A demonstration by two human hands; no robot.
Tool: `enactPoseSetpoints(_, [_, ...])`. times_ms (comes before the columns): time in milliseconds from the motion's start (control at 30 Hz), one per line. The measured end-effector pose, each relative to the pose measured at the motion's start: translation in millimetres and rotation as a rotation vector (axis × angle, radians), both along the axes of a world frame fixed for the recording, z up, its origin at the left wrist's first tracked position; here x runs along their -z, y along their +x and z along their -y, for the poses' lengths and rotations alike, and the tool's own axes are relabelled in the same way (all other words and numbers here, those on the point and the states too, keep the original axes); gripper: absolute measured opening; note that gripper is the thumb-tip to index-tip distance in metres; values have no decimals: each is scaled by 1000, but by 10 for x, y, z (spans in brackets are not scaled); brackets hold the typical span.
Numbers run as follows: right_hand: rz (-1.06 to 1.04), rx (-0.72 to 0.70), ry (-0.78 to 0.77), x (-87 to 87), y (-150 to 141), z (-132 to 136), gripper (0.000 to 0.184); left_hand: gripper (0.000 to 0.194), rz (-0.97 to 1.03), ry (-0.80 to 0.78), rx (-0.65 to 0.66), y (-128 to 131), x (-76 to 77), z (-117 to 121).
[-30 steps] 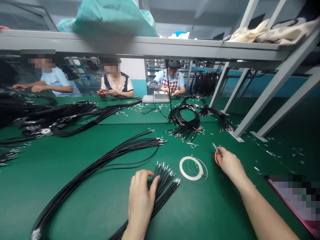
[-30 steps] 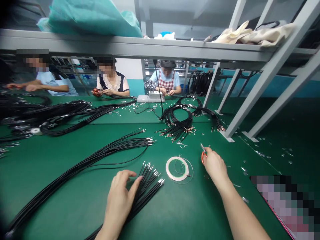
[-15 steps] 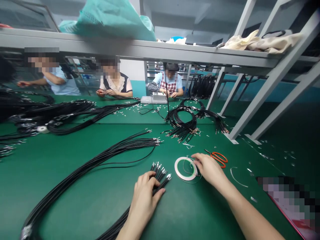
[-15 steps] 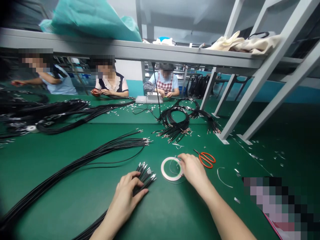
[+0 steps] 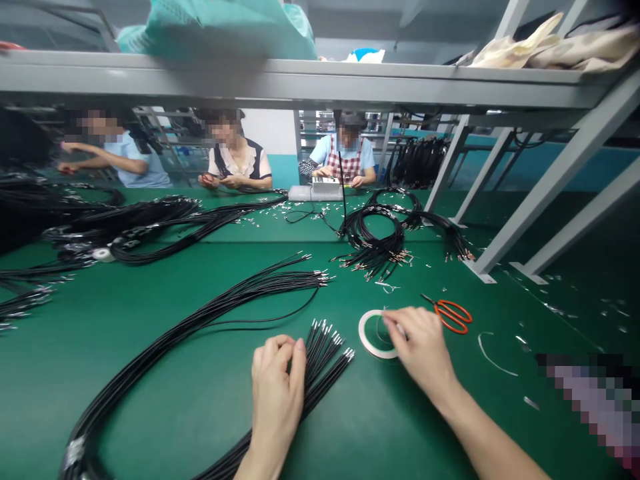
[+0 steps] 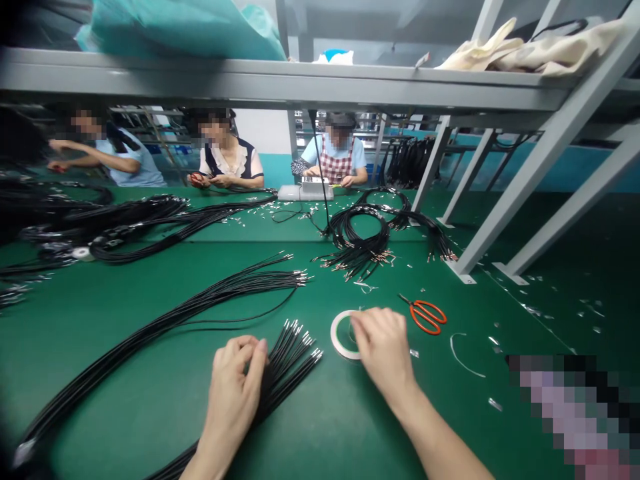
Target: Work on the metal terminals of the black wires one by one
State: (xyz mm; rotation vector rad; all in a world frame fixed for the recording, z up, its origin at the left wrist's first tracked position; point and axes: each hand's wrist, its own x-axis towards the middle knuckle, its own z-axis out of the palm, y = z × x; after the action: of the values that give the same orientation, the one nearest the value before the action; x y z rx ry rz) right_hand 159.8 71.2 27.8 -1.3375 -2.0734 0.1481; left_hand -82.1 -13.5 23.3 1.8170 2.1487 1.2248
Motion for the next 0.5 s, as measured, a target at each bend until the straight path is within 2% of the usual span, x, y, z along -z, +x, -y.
enactPoseSetpoints(67, [-37, 154, 3, -53, 294, -172, 27, 20, 52, 88, 2, 2, -2, 10])
enactPoseSetpoints(133, [-46, 211, -42, -98, 582, -307, 33, 20, 83, 159, -6, 33, -1, 12])
enactPoseSetpoints(200, [-31, 152, -136, -125, 783, -373, 31, 26, 62, 191, -15, 85, -8, 4])
enactPoseSetpoints(267, [-5, 41, -236, -134, 858, -378, 24, 28, 8, 210, -12, 140, -22, -9])
enactPoseSetpoints(367, [31, -126, -329, -119, 787, -333, 14, 29, -50, 226, 13, 196, -40, -25])
enactPoseSetpoints(500, [69, -250, -363, -64, 629, -287, 22, 18, -19, 210, 187, 221, -33, -12])
